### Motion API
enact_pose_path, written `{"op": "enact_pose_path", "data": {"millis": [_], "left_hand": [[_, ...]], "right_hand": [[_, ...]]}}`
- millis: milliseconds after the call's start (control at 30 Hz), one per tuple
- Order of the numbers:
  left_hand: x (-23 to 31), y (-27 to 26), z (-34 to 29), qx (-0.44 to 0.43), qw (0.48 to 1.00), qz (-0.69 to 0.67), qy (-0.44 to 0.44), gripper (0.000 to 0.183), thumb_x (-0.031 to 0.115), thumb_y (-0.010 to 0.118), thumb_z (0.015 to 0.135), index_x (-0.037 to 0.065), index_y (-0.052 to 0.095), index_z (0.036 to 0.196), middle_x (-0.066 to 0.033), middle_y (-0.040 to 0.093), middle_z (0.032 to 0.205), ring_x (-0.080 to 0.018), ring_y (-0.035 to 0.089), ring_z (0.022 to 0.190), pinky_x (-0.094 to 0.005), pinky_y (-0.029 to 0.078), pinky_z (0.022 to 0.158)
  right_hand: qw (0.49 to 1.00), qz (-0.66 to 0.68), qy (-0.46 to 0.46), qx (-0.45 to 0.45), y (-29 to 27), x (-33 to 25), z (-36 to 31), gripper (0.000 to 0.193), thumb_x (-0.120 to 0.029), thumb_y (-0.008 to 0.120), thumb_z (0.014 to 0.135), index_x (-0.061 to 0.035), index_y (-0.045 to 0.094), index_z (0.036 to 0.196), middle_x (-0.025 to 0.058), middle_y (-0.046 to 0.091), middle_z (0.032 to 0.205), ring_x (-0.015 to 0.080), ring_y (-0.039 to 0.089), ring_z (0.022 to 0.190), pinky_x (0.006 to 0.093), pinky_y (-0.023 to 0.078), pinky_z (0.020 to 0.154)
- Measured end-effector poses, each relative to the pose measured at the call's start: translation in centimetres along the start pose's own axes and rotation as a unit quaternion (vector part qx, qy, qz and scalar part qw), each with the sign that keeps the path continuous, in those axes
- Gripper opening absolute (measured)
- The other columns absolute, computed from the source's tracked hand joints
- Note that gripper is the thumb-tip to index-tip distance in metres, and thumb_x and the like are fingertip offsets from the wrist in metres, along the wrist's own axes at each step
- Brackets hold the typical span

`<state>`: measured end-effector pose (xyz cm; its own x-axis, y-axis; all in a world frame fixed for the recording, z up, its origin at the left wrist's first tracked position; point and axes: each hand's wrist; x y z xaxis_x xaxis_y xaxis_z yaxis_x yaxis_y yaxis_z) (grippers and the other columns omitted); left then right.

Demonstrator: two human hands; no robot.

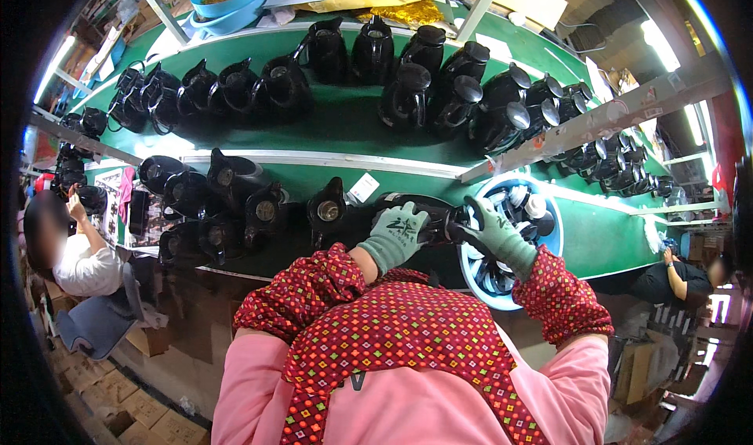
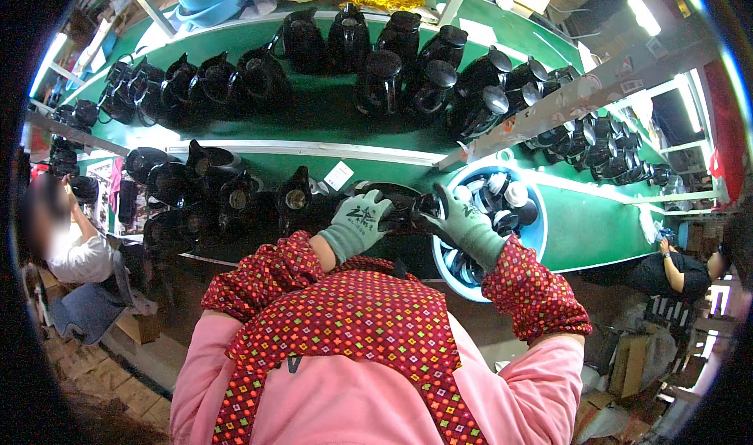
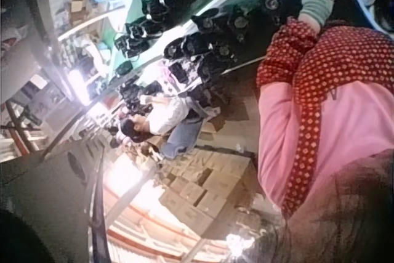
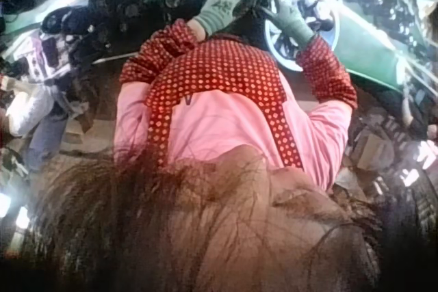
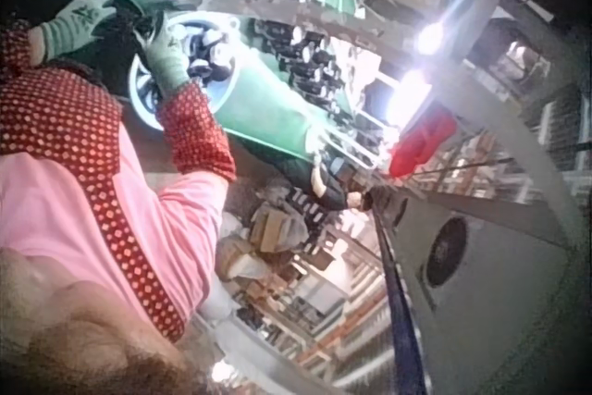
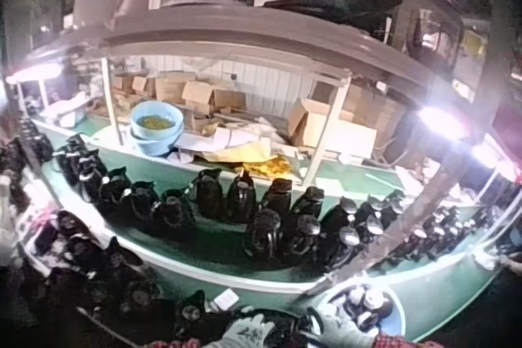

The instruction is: The person repeatedly picks up black kettles from a green conveyor belt, places white lids on them, and returns them to the belt. The person wears gloves and a patterned apron while working in a factory setting with other workers visible in the background.

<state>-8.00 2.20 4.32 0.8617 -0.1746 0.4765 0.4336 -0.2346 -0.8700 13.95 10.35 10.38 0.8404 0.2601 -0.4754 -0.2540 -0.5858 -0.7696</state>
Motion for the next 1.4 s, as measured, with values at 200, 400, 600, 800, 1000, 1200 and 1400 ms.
{"op": "enact_pose_path", "data": {"millis": [200,400,600,800,1000,1200,1400], "left_hand": [[-0.5,0.0,0.2,-0.024,1.0,0.016,-0.004,0.052,0.038,0.077,0.08,0.012,0.061,0.122,-0.0144,0.059,0.121,-0.0311,0.063,0.109,-0.0415,0.053,0.09],[0.0,-0.9,0.4,-0.064,0.998,0.012,-0.018,0.054,0.039,0.078,0.08,0.012,0.061,0.123,-0.0149,0.06,0.123,-0.0314,0.062,0.11,-0.0422,0.053,0.091],[-1.0,-0.4,0.9,-0.011,1.0,0.008,-0.016,0.054,0.042,0.076,0.081,0.01,0.061,0.123,-0.015,0.06,0.121,-0.0324,0.059,0.115,-0.0431,0.05,0.096],[-0.9,-1.4,1.1,-0.056,0.997,-0.014,-0.054,0.056,0.042,0.075,0.082,0.011,0.059,0.126,-0.0148,0.061,0.121,-0.0317,0.059,0.116,-0.0426,0.051,0.096],[-1.2,0.7,0.7,0.04,0.999,0.03,0.016,0.045,0.041,0.074,0.083,0.011,0.063,0.115,-0.0143,0.062,0.109,-0.0296,0.068,0.094,-0.041,0.055,0.08],[-1.4,0.2,0.8,0.017,0.999,0.023,0.018,0.043,0.038,0.074,0.082,0.01,0.063,0.114,-0.0158,0.063,0.11,-0.03,0.067,0.096,-0.0408,0.054,0.08],[-2.4,0.4,0.9,0.055,0.998,0.01,0.024,0.045,0.038,0.073,0.082,0.01,0.062,0.116,-0.016,0.064,0.109,-0.0308,0.065,0.101,-0.0416,0.053,0.086]], "right_hand": [[0.985,-0.053,-0.166,-0.006,-0.1,0.5,0.0,0.068,-0.02,0.08,0.077,-0.0017,0.053,0.136,0.0247,0.049,0.139,0.0385,0.053,0.126,0.0427,0.048,0.102],[0.885,-0.246,-0.394,0.033,0.3,3.7,0.7,0.06,-0.012,0.073,0.076,-0.0191,0.059,0.134,0.0203,0.044,0.146,0.0429,0.043,0.133,0.0568,0.042,0.106],[0.873,-0.287,-0.395,0.012,-0.3,3.3,2.1,0.072,-0.012,0.075,0.071,-0.0235,0.054,0.139,0.0181,0.039,0.151,0.044,0.039,0.136,0.0575,0.04,0.109],[0.976,-0.156,-0.154,-0.006,-2.5,-1.2,0.1,0.096,-0.036,0.084,0.076,-0.0125,0.033,0.153,0.0332,0.034,0.149,0.0474,0.049,0.129,0.0517,0.046,0.107],[0.991,-0.02,-0.052,-0.123,-1.6,-0.5,2.7,0.076,-0.027,0.079,0.078,-0.0021,0.045,0.142,0.0259,0.05,0.141,0.041,0.057,0.122,0.0451,0.05,0.102],[0.915,-0.215,-0.341,-0.036,-1.1,2.3,2.8,0.078,-0.022,0.082,0.074,-0.0141,0.048,0.144,0.0235,0.043,0.145,0.0426,0.05,0.128,0.0484,0.045,0.107],[0.936,-0.229,-0.263,-0.048,-2.1,0.8,3.0,0.08,-0.035,0.08,0.078,-0.009,0.045,0.146,0.0254,0.047,0.142,0.0417,0.052,0.126,0.049,0.045,0.105]]}}
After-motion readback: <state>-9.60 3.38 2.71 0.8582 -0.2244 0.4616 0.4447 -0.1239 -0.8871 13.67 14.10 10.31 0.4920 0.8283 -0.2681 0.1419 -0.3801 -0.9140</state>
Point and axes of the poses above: each hand's wrist, its own z-axis towards the middle knuckle, its own y-axis out of the palm, x = y × z
